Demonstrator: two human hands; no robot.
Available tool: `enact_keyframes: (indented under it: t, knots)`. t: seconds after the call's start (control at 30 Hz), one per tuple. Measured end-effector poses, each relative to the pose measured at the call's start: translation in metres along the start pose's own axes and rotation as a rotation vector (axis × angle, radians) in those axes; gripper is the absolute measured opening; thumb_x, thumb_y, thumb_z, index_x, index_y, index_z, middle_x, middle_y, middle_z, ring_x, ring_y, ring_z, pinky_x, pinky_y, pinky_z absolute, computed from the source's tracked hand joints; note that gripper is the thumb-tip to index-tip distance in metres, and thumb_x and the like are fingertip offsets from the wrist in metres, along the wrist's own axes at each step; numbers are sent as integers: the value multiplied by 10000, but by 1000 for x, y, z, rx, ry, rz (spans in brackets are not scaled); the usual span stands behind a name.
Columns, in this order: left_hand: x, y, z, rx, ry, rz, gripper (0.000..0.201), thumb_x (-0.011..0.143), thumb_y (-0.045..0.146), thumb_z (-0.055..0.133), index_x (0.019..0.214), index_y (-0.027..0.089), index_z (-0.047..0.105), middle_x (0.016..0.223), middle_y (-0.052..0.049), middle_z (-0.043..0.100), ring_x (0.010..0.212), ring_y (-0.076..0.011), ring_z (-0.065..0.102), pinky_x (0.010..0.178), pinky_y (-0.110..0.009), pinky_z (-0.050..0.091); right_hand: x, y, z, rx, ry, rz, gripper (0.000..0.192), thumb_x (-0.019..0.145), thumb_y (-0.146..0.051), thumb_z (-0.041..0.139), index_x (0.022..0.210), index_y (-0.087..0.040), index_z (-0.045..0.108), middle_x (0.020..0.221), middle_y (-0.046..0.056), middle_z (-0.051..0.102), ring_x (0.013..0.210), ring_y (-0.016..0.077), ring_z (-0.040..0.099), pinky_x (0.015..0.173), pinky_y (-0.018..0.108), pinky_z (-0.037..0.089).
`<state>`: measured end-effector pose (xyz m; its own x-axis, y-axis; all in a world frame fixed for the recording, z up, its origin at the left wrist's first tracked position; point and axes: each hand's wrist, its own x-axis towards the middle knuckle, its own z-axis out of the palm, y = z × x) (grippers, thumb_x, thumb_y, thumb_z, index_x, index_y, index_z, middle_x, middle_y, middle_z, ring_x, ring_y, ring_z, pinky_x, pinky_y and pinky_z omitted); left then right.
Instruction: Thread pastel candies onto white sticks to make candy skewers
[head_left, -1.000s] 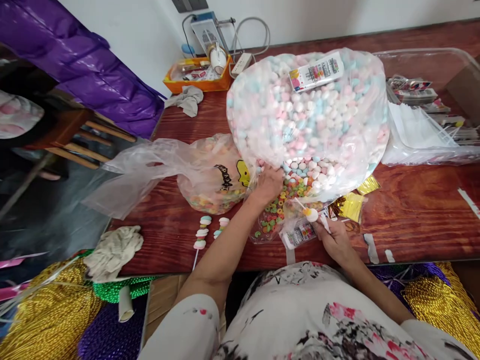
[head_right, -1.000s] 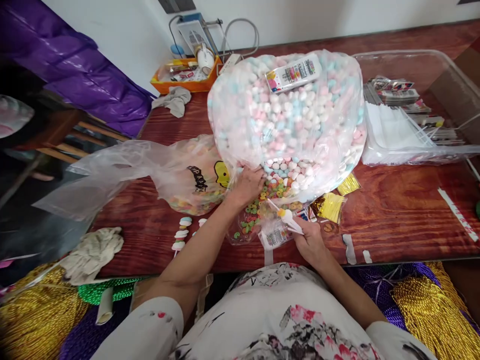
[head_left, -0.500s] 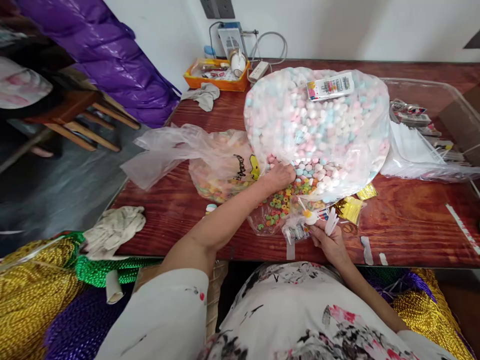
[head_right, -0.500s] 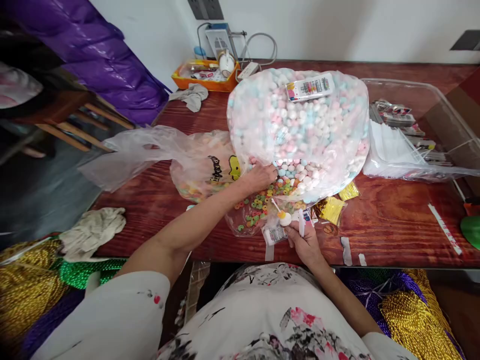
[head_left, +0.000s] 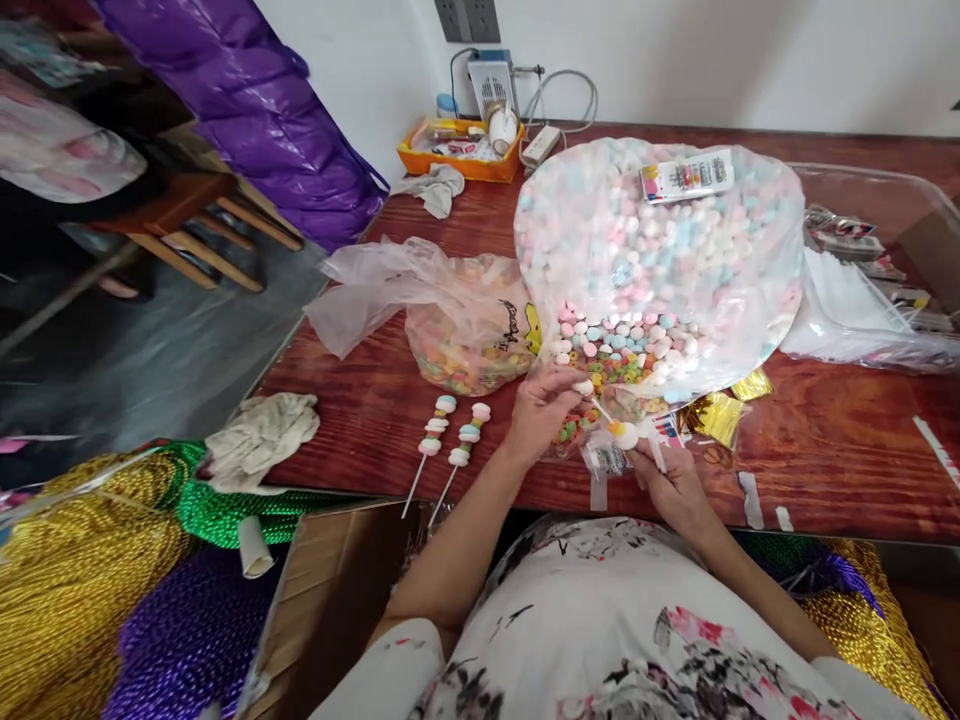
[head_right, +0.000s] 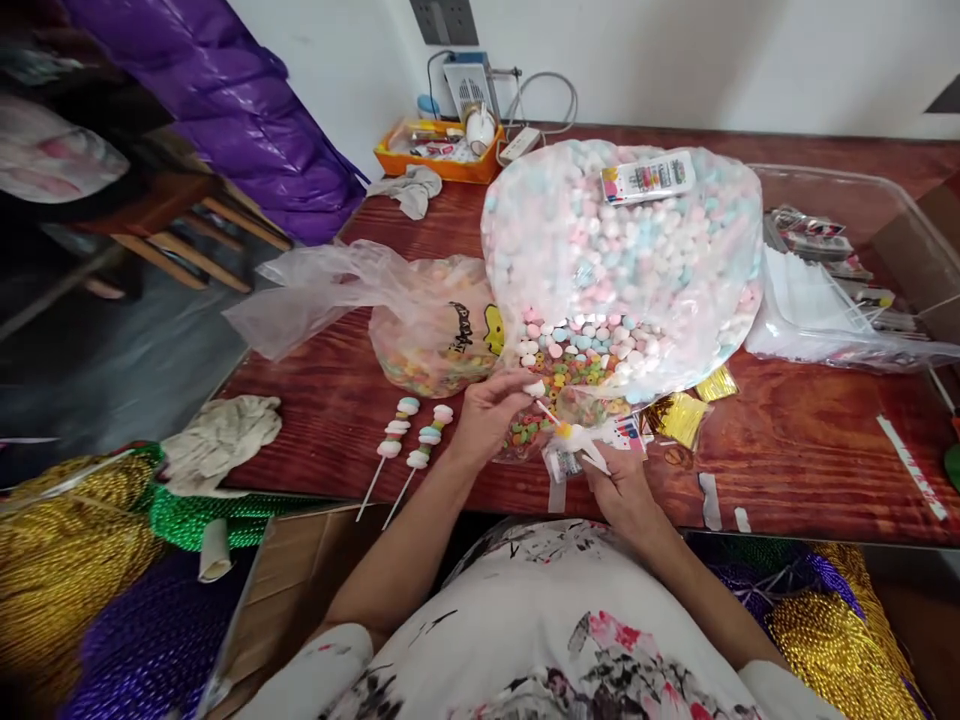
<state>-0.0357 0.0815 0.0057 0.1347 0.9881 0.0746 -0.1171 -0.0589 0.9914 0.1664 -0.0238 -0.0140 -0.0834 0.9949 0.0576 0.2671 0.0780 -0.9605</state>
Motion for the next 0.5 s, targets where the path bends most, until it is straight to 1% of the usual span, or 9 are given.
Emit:
enact_keyframes:
  t: [0.07, 0.13, 0.23, 0.3, 0.37, 0.43, 0.5]
  knots:
    - [-20, 0, 3, -103, 82, -35, 187, 734, 233, 727, 906, 208, 796, 1091, -44, 706, 820, -173, 726, 678, -310, 638, 5, -8, 5, -88, -26, -43, 297, 970, -292, 497, 706, -199, 595, 614, -19, 523, 582, 135, 439, 585, 261, 361]
    - [-31, 4, 4, -115, 123, -15, 196, 738, 240, 744, 924, 222, 802, 1136, -58, 716, 929, -220, 734, 712, -335, 651, 10, -14, 7, -147, -56, -64, 279, 959, -247, 464, 724, -205, 608, 646, -5, 561, 604, 148, 470, 601, 264, 384]
    - [-37, 10, 5, -45, 96, 48, 215, 739, 252, 781, 951, 235, 810, 1150, -83, 742, 1075, -273, 711, 792, -371, 656, 13, -17, 7, -194, -74, -68, 260, 931, -203, 439, 759, -212, 634, 646, 7, 581, 630, 170, 517, 612, 269, 417]
    - [-39, 12, 6, -23, 90, 60, 217, 735, 268, 809, 950, 240, 813, 1137, -81, 756, 1030, -260, 729, 804, -373, 656, 13, -16, 4, -212, -66, -64, 254, 913, -183, 435, 799, -214, 659, 652, 13, 596, 642, 180, 538, 618, 273, 436]
    - [-39, 7, 8, -43, 122, 18, 210, 753, 300, 813, 956, 242, 810, 1092, -64, 770, 868, -217, 757, 751, -355, 660, 12, -14, 2, -217, -60, -70, 267, 902, -164, 430, 854, -212, 688, 685, 18, 628, 652, 183, 559, 634, 277, 456]
    - [-38, -2, 9, -91, 174, -51, 252, 767, 335, 811, 1001, 241, 798, 996, -42, 784, 722, -179, 747, 690, -339, 658, 9, -13, 0, -207, -63, -86, 302, 901, -143, 419, 914, -210, 713, 734, 24, 665, 673, 183, 590, 659, 279, 477]
    - [-37, -12, 10, -147, 215, -96, 351, 738, 355, 839, 1063, 239, 779, 933, -27, 788, 714, -177, 743, 682, -335, 655, 5, -13, -2, -200, -66, -103, 340, 897, -118, 411, 986, -208, 727, 794, 31, 704, 708, 185, 626, 687, 280, 495]
